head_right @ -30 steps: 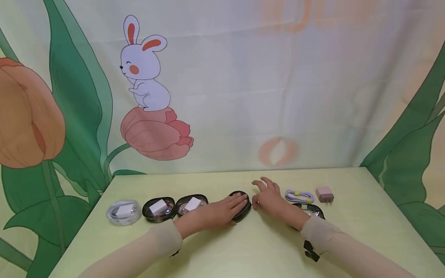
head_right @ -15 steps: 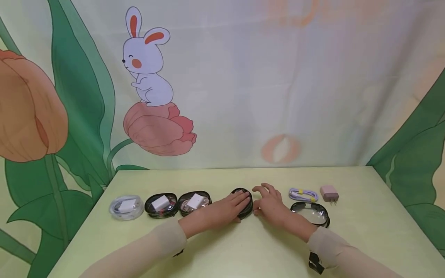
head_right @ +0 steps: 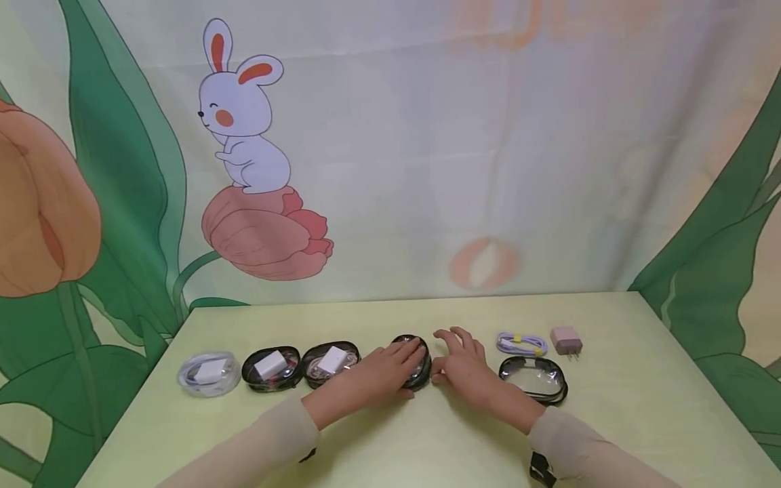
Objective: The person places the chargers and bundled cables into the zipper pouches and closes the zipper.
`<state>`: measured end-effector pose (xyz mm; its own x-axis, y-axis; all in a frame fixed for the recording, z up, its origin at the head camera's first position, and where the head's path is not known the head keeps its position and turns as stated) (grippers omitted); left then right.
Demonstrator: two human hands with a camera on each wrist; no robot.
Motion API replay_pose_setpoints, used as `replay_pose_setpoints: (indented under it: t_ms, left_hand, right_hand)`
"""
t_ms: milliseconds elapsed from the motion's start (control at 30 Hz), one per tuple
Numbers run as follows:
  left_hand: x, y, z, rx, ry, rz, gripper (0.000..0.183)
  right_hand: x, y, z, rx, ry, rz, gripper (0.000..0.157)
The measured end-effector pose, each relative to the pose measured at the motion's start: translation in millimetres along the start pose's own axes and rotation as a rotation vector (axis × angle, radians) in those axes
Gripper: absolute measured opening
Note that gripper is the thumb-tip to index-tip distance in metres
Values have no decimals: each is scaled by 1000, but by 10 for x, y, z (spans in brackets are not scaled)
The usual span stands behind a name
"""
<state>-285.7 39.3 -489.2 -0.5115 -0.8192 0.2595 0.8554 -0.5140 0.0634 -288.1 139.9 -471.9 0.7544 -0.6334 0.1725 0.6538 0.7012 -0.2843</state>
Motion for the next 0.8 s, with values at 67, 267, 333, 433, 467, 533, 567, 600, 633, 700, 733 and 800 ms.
replay_pose_setpoints:
  t_ms: [67, 267, 333, 433, 467, 533, 567, 600, 633, 700, 733, 800]
  left_hand:
    - [72, 66, 45, 15, -4, 22, 80]
    - [143, 139, 131, -62, -8, -50, 79]
    - [105, 145, 133, -93, -6, -122, 75]
    - [66, 140, 90, -88, 18, -198, 66]
    - [62, 135, 72, -80, 26, -209, 63]
    - [66, 120, 39, -68, 36, -210, 58]
    - [70, 114, 27, -67, 39, -206, 57]
    - [73, 107, 14, -70, 31, -200, 57]
    - [77, 104, 10, -80, 26, -195, 57]
    - [83, 102, 6, -96, 25, -177, 58]
    - [83, 101, 3, -104, 22, -170, 59]
    - [84, 102, 7, -111, 14, -150, 60]
  right_hand:
    - [-77, -41, -10, -8, 7, -13, 13]
    - [-249, -136, -7, -7, 18, -7, 9]
    - [-271, -146, -6, -3, 37, 11, 8]
    - [-289, -143, -5, 0, 50, 25, 8]
    - [-292, -138, -6, -1, 56, 29, 9]
    - [-292, -121, -12, -4, 59, 38, 11]
    - [-288, -114, -15, -6, 53, 43, 12]
    - [-275, -105, -16, -6, 52, 52, 14]
    - [-261, -95, -19, -5, 50, 59, 14]
    - [-231, -69, -29, 4, 44, 69, 14]
    - [-210, -58, -28, 8, 39, 72, 13]
    - [-165, -31, -19, 14, 28, 69, 12]
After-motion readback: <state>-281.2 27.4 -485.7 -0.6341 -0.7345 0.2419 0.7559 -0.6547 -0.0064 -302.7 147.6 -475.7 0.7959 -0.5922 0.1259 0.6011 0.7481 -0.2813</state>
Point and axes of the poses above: each hand's wrist, its own y-axis away from the middle knuckle, its own z-axis out of the back of the hand, x = y × z, the point moved 9 cm from there along -y, towards the middle knuckle, and after that the axes turned 13 degrees about z, right-handed, at the moved point
